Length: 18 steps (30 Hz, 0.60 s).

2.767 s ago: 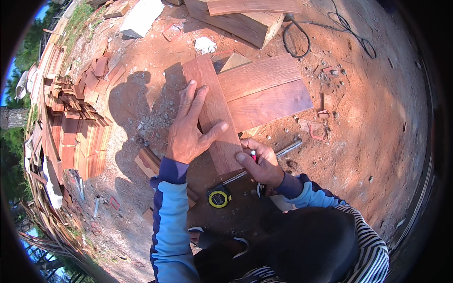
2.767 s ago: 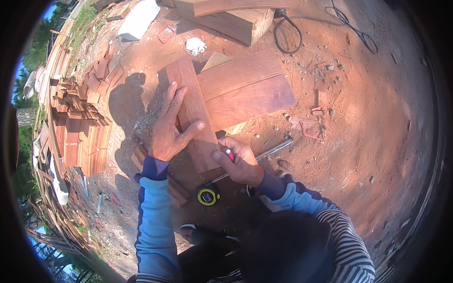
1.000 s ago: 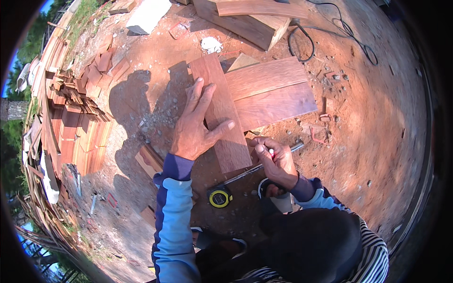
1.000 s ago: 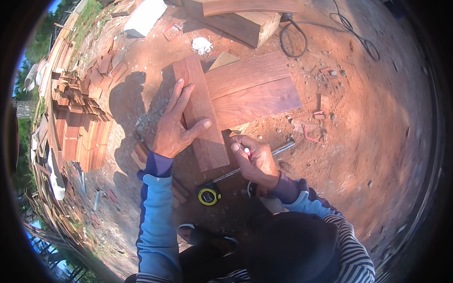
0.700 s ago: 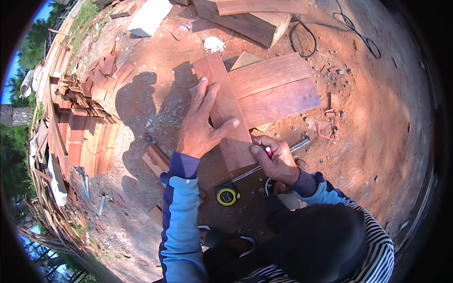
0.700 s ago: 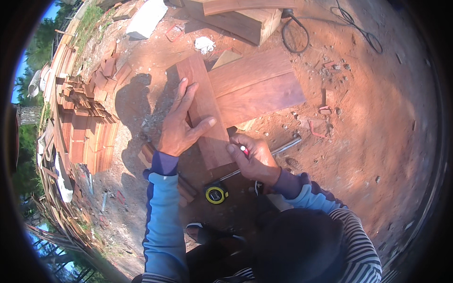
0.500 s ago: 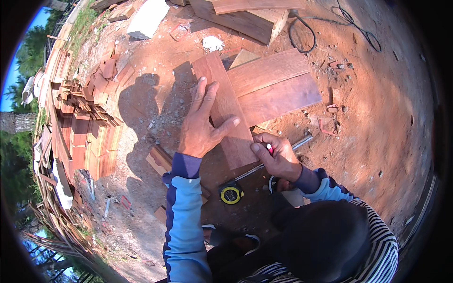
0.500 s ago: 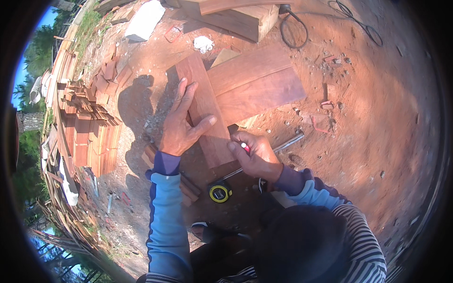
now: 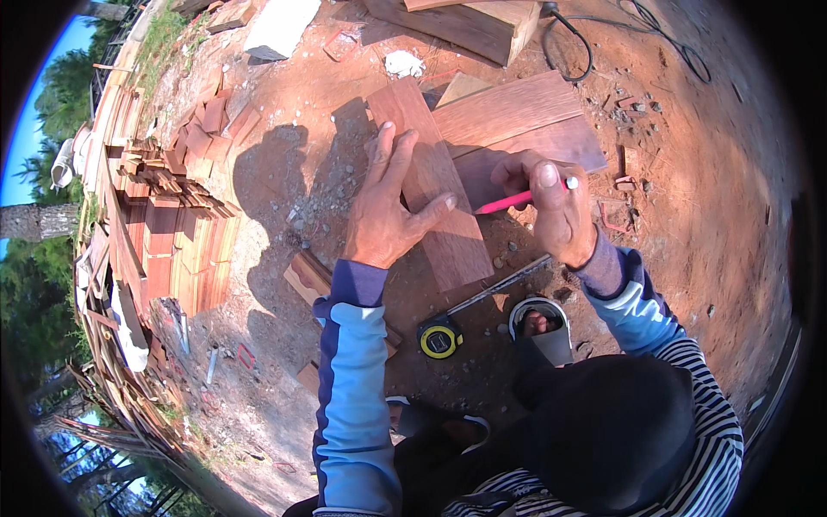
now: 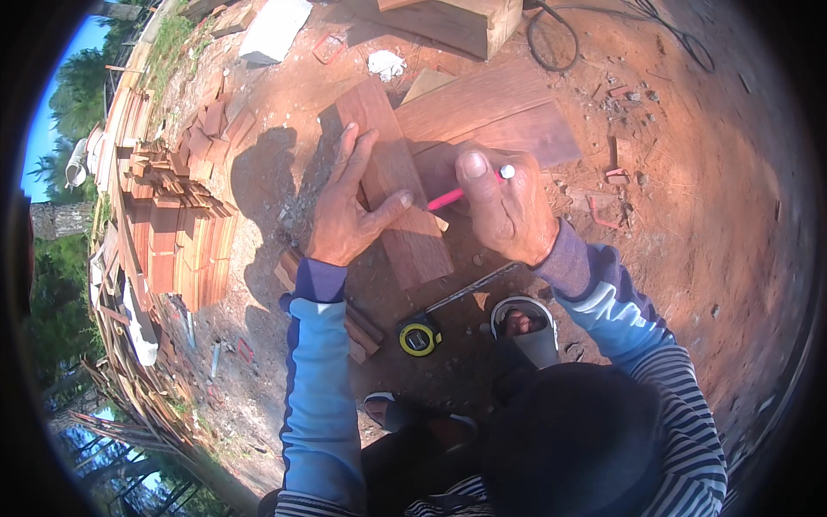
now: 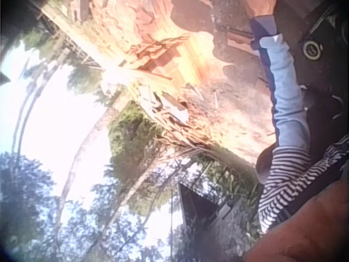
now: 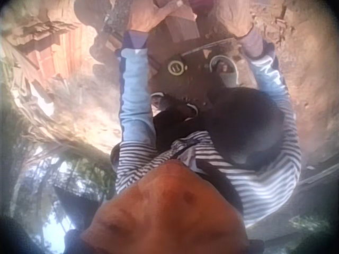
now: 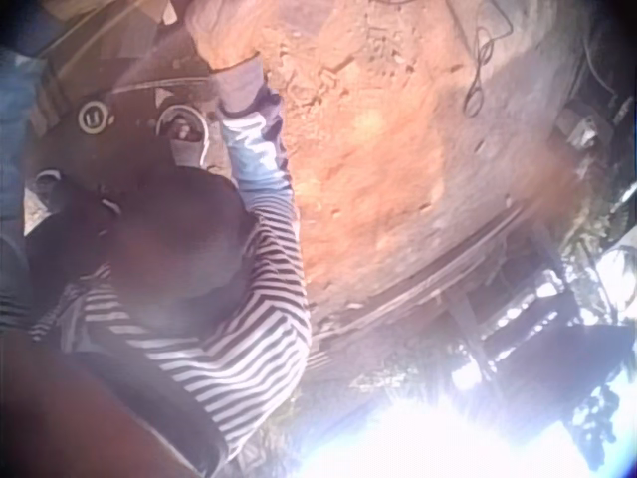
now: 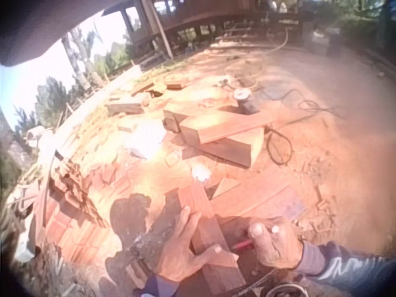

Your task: The person marks wooden planks with a red marker and then uses an angle grinder to cut them. The person handles the wood pieces one at a time, aligning them before cutting.

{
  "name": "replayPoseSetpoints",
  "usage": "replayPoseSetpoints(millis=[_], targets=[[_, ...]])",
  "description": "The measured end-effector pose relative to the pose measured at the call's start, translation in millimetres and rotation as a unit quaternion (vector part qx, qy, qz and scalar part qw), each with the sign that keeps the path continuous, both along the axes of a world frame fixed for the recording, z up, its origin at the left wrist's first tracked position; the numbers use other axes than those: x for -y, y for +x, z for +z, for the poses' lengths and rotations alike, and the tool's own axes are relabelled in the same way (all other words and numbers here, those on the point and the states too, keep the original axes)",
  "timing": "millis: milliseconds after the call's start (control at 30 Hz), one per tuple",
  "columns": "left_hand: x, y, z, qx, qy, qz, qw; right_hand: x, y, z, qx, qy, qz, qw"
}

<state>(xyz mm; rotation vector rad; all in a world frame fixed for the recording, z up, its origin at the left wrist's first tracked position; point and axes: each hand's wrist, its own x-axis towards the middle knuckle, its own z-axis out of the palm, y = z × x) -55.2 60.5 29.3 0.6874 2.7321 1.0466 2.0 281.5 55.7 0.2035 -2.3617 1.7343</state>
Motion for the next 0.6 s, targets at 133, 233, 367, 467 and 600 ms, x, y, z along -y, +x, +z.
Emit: replayPoseSetpoints(millis=[133, 233, 367, 467, 600], targets=[[-3, 2, 4, 0.003, 0.002, 0.005, 1.0, 11, -16, -4, 0.031, 0.015, -0.025, 0.999], [-2, 0, 0, 0.004, 0.0, 0.004, 1.0, 14, -23, -18, 0.007, 0.025, -0.012, 1.0], [-1, 1, 1, 0.008, 0.001, 0.007, 1.0, 15, -28, -20, 0.001, 0.057, -0.006, 0.998], [-1, 1, 1, 0.011, 0.008, 0.006, 1.0, 15, -29, -20, -0.012, 0.079, 0.001, 0.997], [-1, 0, 0, 0.0, -0.001, 0.002, 1.0, 15, -30, -19, -0.028, 0.09, 0.012, 0.995]])
